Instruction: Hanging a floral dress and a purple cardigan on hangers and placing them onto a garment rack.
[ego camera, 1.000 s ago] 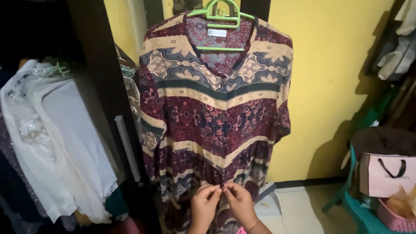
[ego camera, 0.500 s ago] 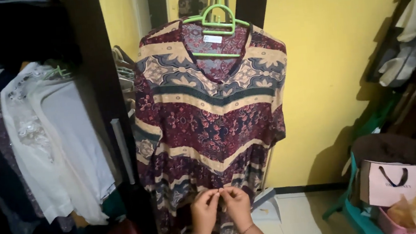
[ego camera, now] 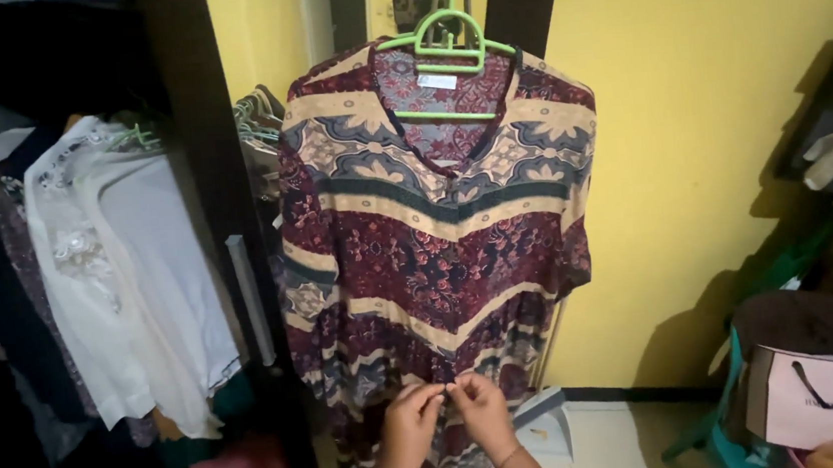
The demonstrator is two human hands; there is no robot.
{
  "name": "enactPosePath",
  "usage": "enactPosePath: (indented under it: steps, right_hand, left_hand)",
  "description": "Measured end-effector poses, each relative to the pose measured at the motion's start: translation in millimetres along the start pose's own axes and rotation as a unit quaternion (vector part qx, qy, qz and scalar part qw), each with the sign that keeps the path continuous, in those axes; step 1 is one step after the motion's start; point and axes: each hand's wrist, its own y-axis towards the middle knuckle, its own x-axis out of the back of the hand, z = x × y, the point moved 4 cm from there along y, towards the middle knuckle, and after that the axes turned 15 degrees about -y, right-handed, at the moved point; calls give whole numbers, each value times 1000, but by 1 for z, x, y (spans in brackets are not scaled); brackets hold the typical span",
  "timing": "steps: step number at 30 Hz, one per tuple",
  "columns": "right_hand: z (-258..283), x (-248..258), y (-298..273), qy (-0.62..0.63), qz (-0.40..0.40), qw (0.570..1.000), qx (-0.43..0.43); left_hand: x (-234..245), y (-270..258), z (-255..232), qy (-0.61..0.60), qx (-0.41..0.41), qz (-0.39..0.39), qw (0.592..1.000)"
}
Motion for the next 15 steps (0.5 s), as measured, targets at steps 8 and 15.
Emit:
enactPosePath:
  steps: [8,15]
  right_hand:
    - [-16,-8,5,97,24,994,-37]
    - [-23,-9,-1,101,15,994,-27]
  left_hand:
    - [-13,2,-2,102,-24,-16,994]
    - [-7,0,87,-45,169,-48,983]
